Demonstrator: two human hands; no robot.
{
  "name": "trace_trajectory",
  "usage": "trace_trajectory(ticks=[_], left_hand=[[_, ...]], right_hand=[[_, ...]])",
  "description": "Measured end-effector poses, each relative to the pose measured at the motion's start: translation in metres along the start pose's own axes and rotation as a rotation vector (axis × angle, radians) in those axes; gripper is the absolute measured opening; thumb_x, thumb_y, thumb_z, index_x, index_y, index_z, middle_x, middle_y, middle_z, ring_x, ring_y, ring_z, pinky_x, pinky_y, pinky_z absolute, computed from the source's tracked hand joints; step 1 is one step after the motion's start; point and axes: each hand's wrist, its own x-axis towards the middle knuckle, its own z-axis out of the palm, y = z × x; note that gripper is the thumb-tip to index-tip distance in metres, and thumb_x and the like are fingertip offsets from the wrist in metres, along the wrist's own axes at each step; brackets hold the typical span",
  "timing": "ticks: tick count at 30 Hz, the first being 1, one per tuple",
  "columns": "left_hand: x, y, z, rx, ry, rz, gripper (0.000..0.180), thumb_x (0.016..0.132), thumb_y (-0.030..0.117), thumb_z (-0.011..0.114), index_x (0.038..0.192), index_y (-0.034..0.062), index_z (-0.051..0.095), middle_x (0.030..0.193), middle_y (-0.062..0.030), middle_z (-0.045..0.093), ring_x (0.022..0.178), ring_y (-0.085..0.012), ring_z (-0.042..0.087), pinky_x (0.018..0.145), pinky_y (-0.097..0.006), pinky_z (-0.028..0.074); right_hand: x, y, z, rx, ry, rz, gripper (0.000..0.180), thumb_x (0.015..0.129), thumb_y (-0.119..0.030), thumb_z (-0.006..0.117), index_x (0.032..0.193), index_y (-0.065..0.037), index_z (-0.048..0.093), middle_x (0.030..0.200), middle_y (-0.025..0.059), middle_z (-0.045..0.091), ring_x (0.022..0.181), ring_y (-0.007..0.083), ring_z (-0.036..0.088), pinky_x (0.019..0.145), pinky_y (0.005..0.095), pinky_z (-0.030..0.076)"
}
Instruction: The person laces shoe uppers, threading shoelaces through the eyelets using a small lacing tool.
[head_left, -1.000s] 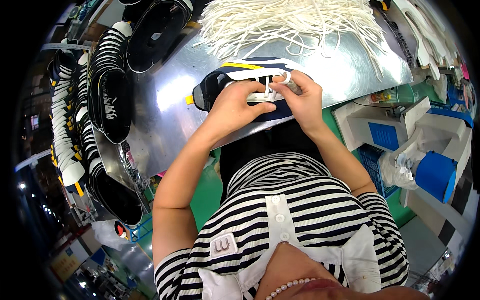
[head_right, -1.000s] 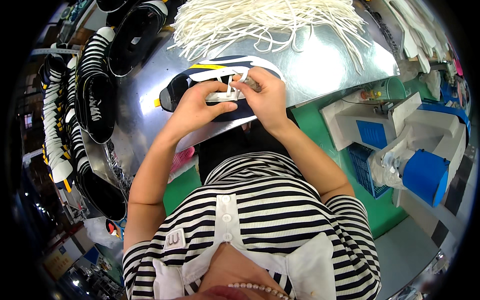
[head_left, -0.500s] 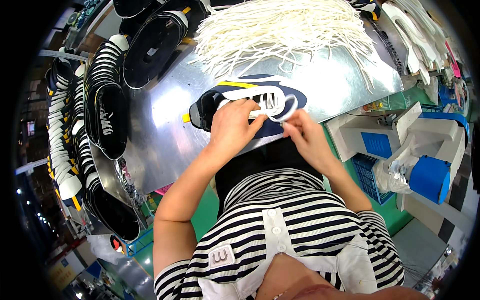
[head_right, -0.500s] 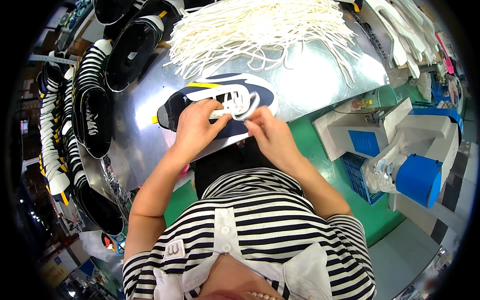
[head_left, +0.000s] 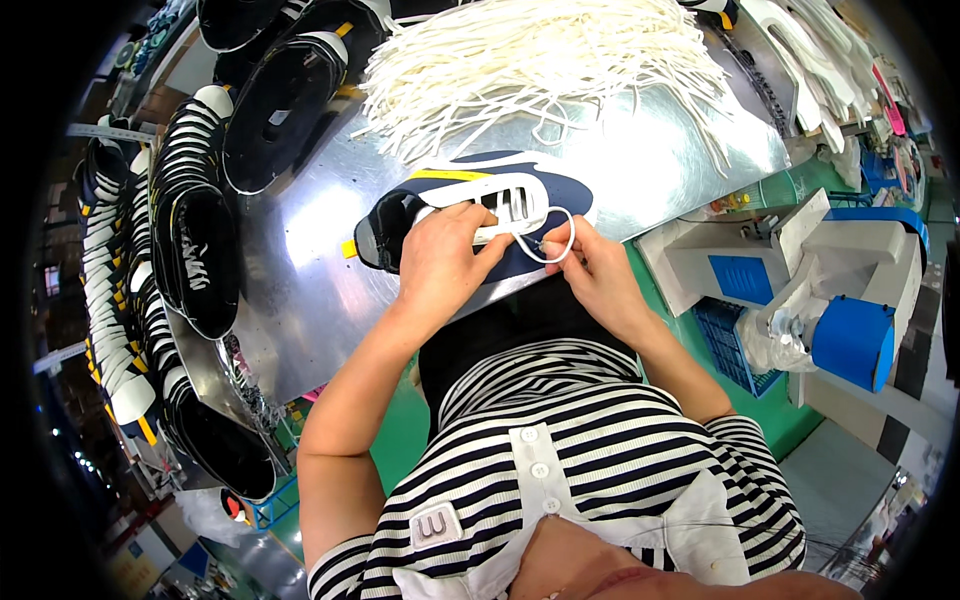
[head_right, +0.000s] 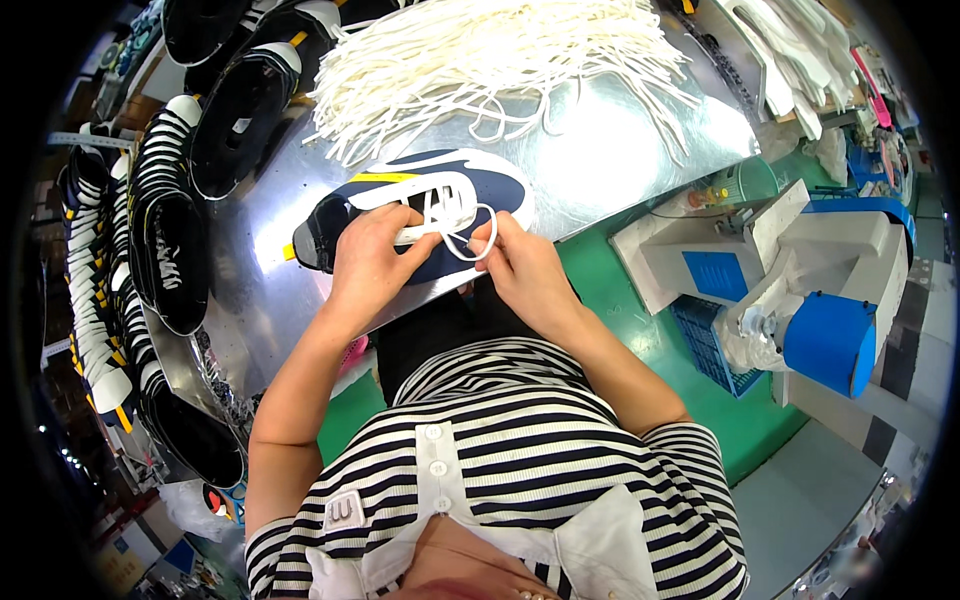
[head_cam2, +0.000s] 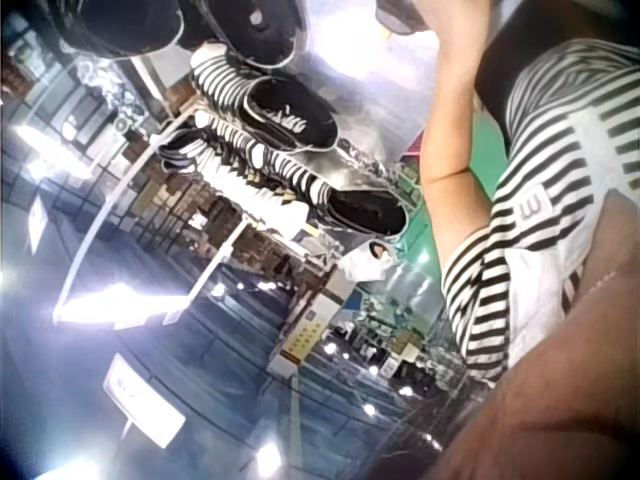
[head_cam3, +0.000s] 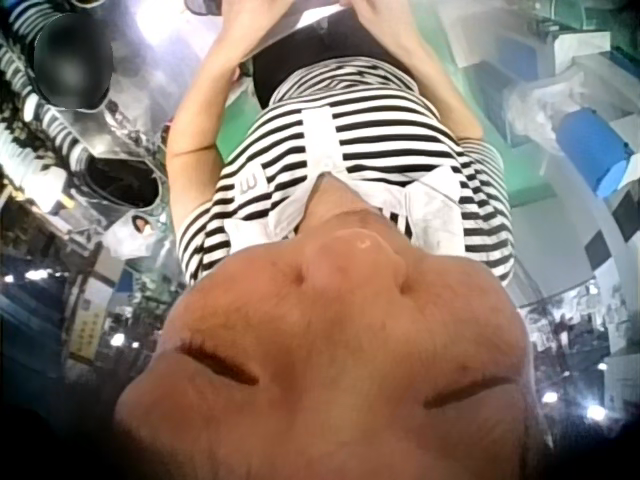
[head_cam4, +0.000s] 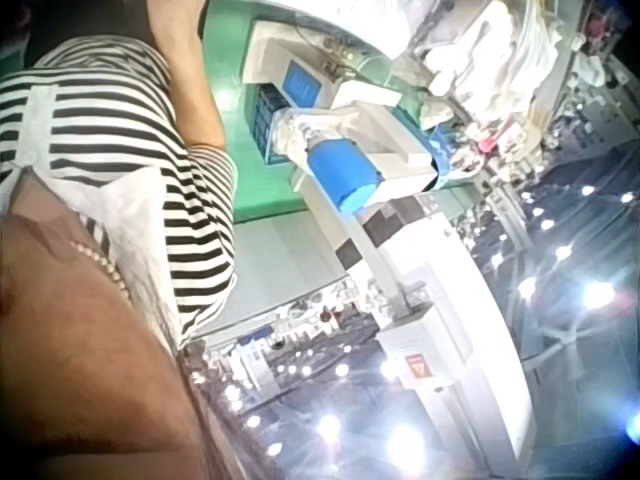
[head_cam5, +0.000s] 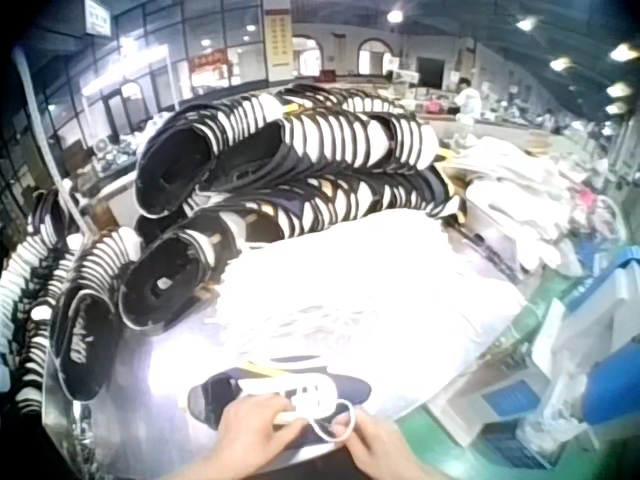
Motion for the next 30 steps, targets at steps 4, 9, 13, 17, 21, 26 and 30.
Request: trace_trajectory(ticks=[4,9,13,17,21,26,30], left_hand=[[-0.004,0.001,0.0,0.001,0.009,0.004,0.025,0.077,0.024,0.073,0.086,0.0016,0.064,0.082,-0.014,0.063,0.079,-0.0328,0.061,0.07,-0.041,0.047],[-0.009,0.002,0.0,-0.012,0.008,-0.006,0.025,0.077,0.024,0.073,0.085,0.0014,0.064,0.082,-0.0137,0.062,0.078,-0.0324,0.061,0.069,-0.041,0.046],[-0.009,-0.001,0.002,-0.004,0.038,0.011,0.024,0.077,0.022,0.074,0.083,0.0018,0.064,0.079,-0.0128,0.061,0.076,-0.0319,0.06,0.067,-0.041,0.046],[-0.01,-0.004,0.002,-0.011,0.068,0.086,0.023,0.074,0.02,0.075,0.081,0.0021,0.062,0.078,-0.0122,0.059,0.072,-0.0318,0.059,0.064,-0.041,0.045],[0.001,0.016,0.009,-0.087,0.057,0.229,0.018,0.077,0.014,0.071,0.083,0.003,0.059,0.078,-0.0141,0.056,0.072,-0.0346,0.058,0.063,-0.043,0.044],[-0.024,0.003,0.011,-0.042,0.159,0.321,0.009,0.082,0.008,0.067,0.085,0.0018,0.062,0.075,-0.0176,0.057,0.068,-0.0376,0.055,0.058,-0.045,0.043],[-0.019,0.001,0.019,0.003,0.104,0.285,0.018,0.084,0.022,0.067,0.086,0.0043,0.061,0.078,-0.0163,0.059,0.072,-0.0373,0.058,0.065,-0.045,0.046]], right_hand=[[-0.004,0.001,0.001,0.035,0.031,-0.007,0.015,0.094,-0.011,0.055,0.092,0.003,0.052,0.073,0.0112,0.063,0.068,0.0174,0.065,0.061,0.0301,0.049],[-0.005,-0.005,0.002,0.01,-0.026,0.045,0.019,0.096,-0.016,0.055,0.091,0.002,0.053,0.074,0.0092,0.063,0.066,0.0149,0.064,0.062,0.0274,0.049],[0.0,0.002,0.008,0.092,-0.017,0.058,0.017,0.096,-0.017,0.057,0.091,-0.001,0.056,0.072,-0.0003,0.058,0.065,0.0051,0.052,0.057,0.0204,0.04],[0.007,0.003,0.007,0.208,-0.046,0.071,0.018,0.096,-0.021,0.057,0.089,-0.004,0.056,0.071,-0.0011,0.058,0.062,0.0041,0.049,0.055,0.0189,0.038],[0.002,0.001,-0.009,0.288,-0.021,0.219,0.012,0.094,-0.015,0.054,0.087,-0.006,0.054,0.068,0.0013,0.057,0.058,0.01,0.056,0.052,0.0234,0.043],[0.021,-0.015,0.023,0.021,-0.182,0.232,0.013,0.081,-0.014,0.059,0.084,-0.002,0.056,0.063,0.0106,0.06,0.057,0.0242,0.061,0.05,0.0364,0.048],[0.036,0.032,0.013,-0.044,-0.193,-0.138,0.018,0.095,-0.026,0.049,0.095,-0.008,0.055,0.069,0.0116,0.063,0.063,0.0264,0.062,0.057,0.0381,0.047]])
